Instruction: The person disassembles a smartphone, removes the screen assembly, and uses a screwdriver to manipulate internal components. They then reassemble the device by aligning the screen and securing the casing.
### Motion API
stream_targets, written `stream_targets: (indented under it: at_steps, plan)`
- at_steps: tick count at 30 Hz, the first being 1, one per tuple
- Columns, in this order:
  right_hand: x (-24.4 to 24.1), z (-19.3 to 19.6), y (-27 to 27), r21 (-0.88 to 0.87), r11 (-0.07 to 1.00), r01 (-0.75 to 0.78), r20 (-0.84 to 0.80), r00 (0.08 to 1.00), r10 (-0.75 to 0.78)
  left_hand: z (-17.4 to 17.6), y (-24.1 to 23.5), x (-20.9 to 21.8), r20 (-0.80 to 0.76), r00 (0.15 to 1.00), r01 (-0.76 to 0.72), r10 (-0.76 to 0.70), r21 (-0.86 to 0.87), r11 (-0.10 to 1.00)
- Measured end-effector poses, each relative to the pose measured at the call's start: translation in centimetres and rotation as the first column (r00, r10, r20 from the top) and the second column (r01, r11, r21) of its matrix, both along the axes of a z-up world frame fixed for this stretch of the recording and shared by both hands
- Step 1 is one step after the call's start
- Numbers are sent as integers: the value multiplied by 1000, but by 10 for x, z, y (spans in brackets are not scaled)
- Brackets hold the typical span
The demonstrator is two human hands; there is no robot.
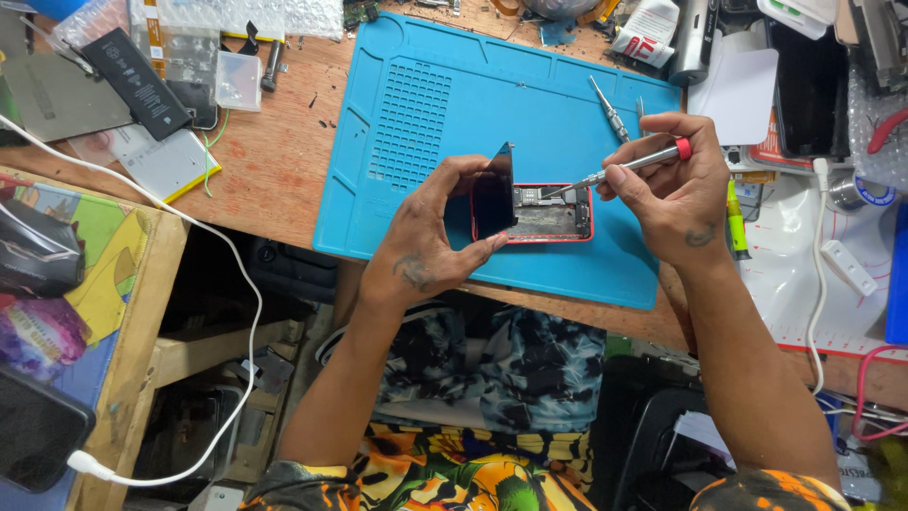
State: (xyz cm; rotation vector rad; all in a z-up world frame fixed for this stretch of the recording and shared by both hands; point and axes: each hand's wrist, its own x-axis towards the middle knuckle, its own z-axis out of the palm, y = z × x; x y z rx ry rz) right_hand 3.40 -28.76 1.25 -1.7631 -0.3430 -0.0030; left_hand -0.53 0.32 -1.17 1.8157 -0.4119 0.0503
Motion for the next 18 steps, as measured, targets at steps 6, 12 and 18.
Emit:
stream_targets:
  at_steps: [6, 12, 18]
  plan:
    - [1, -2, 3, 110, 994, 1, -74, 997, 7, 6, -7, 0, 41, 998, -45, 45, -7, 999]
    - [-1, -5, 7, 171, 985, 3, -64, 998, 9, 12, -18, 2, -40, 998, -51, 48, -75, 996]
    - [-4, -8, 12, 196, 981, -7, -23, 1000, 12, 19, -17, 3, 13, 1000, 4, -3, -73, 997]
